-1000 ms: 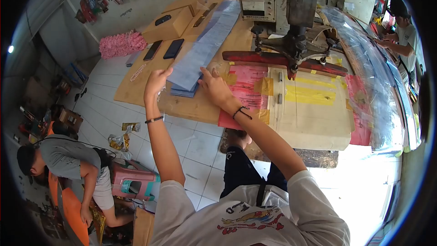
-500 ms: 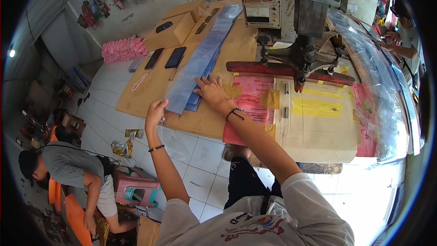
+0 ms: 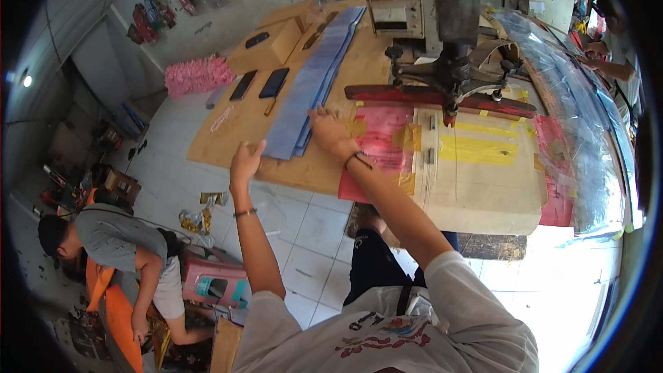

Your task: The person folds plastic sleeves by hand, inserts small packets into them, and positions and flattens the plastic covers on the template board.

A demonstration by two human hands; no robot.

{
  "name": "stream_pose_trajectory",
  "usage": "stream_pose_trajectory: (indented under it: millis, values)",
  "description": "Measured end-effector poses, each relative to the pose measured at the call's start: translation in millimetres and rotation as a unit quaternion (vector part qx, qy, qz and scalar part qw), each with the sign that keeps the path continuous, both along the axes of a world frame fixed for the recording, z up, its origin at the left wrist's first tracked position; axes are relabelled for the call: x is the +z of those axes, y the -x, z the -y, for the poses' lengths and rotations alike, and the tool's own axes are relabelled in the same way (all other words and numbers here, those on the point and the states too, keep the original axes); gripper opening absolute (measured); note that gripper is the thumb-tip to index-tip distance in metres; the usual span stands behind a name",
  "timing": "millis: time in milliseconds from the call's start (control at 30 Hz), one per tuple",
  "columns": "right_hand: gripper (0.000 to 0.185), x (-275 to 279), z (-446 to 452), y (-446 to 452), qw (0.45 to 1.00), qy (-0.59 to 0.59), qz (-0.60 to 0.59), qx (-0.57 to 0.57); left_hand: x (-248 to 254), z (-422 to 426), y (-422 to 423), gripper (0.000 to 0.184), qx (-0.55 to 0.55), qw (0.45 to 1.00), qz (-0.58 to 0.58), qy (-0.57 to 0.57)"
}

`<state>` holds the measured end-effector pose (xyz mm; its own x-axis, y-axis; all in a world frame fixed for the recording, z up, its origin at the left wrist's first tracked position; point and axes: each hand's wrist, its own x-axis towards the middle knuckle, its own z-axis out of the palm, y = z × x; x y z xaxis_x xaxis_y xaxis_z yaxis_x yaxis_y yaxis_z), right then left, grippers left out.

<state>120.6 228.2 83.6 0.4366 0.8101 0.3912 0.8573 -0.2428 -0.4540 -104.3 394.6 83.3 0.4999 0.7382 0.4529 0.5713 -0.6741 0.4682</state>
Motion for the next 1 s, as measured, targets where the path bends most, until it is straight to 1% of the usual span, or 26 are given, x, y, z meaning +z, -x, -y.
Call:
stream_pose_trajectory:
  millis: [67,100,133,167,200,267,300,333,367,433,467,567,600,700,733,800,833,867,900,933,967,1000]
  values:
    - [0.057,34.1,27.2,17.7,0.998,0.003,-0.046,0.032,17.1,27.4,11.0,0.058,0.048,0.998,0.012,-0.044]
    - [0.063,42.4,39.5,27.5,0.985,-0.089,-0.103,0.105,39.4,57.7,22.5,0.057,0.012,0.999,0.017,0.027]
    - [0.069,49.6,54.3,39.1,0.955,-0.178,-0.159,0.178,62.5,88.8,33.8,0.058,-0.017,0.995,0.022,0.098]
    - [0.072,72.5,84.5,55.4,0.937,-0.153,-0.207,0.237,73.0,106.3,42.1,0.053,-0.07,0.988,0.022,0.136]
    - [0.076,89.8,109.9,71.3,0.912,-0.125,-0.255,0.297,92.6,129.7,43.5,0.048,-0.162,0.97,0.045,0.178]
    - [0.077,75.6,123.9,97.4,0.857,-0.212,-0.27,0.385,129.3,183.7,47.7,0.039,-0.327,0.904,0.09,0.26]
    - [0.078,71.2,129.4,106.5,0.822,-0.253,-0.278,0.428,144.8,202.2,48.1,0.036,-0.337,0.913,0.084,0.214]
    - [0.063,72.7,141.1,108.1,0.845,-0.235,-0.252,0.409,160.4,216.5,45.9,0.032,-0.344,0.921,0.075,0.169]
    - [0.056,64.7,146.1,111.9,0.835,-0.238,-0.312,0.386,168.1,225.2,42.6,0.029,-0.35,0.926,0.064,0.127]
    - [0.041,53.0,154.1,116.7,0.809,-0.24,-0.421,0.333,172.5,230.5,30.0,0.025,-0.306,0.934,0.123,0.137]
    - [0.023,53.3,159.4,115.0,0.799,-0.211,-0.463,0.321,174.4,230.4,24.0,0.023,-0.285,0.936,0.151,0.139]
    - [0.023,60.8,179.2,104.4,0.809,-0.215,-0.48,0.262,185.2,225.2,4.1,0.023,-0.279,0.946,0.146,0.075]
    - [0.024,73.1,189.8,102.5,0.818,-0.207,-0.48,0.241,183.0,218.5,-1.9,0.02,-0.287,0.946,0.143,0.048]
    - [0.025,92.2,212.6,86.8,0.842,-0.124,-0.483,0.205,179.9,220.5,-25.8,0.017,-0.324,0.922,0.201,0.071]
    - [0.027,85.2,210.6,87.4,0.843,-0.179,-0.469,0.194,181.0,226.5,-30.3,0.02,-0.339,0.919,0.179,0.089]
    - [0.028,91.4,213.1,82.3,0.839,-0.253,-0.44,0.195,183.7,239.4,-38.7,0.026,-0.37,0.911,0.132,0.125]
    - [0.028,95.5,217.2,79.9,0.835,-0.289,-0.426,0.193,182.0,242.5,-44.2,0.03,-0.388,0.902,0.136,0.131]
    - [0.03,103.0,225.2,78.0,0.867,-0.276,-0.391,0.139,180.3,245.1,-49.8,0.035,-0.405,0.893,0.14,0.138]
    - [0.032,101.9,228.7,73.8,0.873,-0.285,-0.381,0.108,178.3,247.9,-55.3,0.039,-0.422,0.883,0.145,0.144]
    - [0.034,100.3,232.2,69.4,0.877,-0.295,-0.371,0.078,173.8,252.6,-59.6,0.046,-0.482,0.83,0.193,0.204]
    - [0.036,99.5,235.6,65.8,0.881,-0.304,-0.359,0.047,165.7,258.2,-63.5,0.044,-0.475,0.829,0.188,0.227]
    - [0.045,101.2,241.6,66.2,0.855,-0.324,-0.403,0.044,154.7,264.8,-65.9,0.042,-0.469,0.827,0.181,0.25]
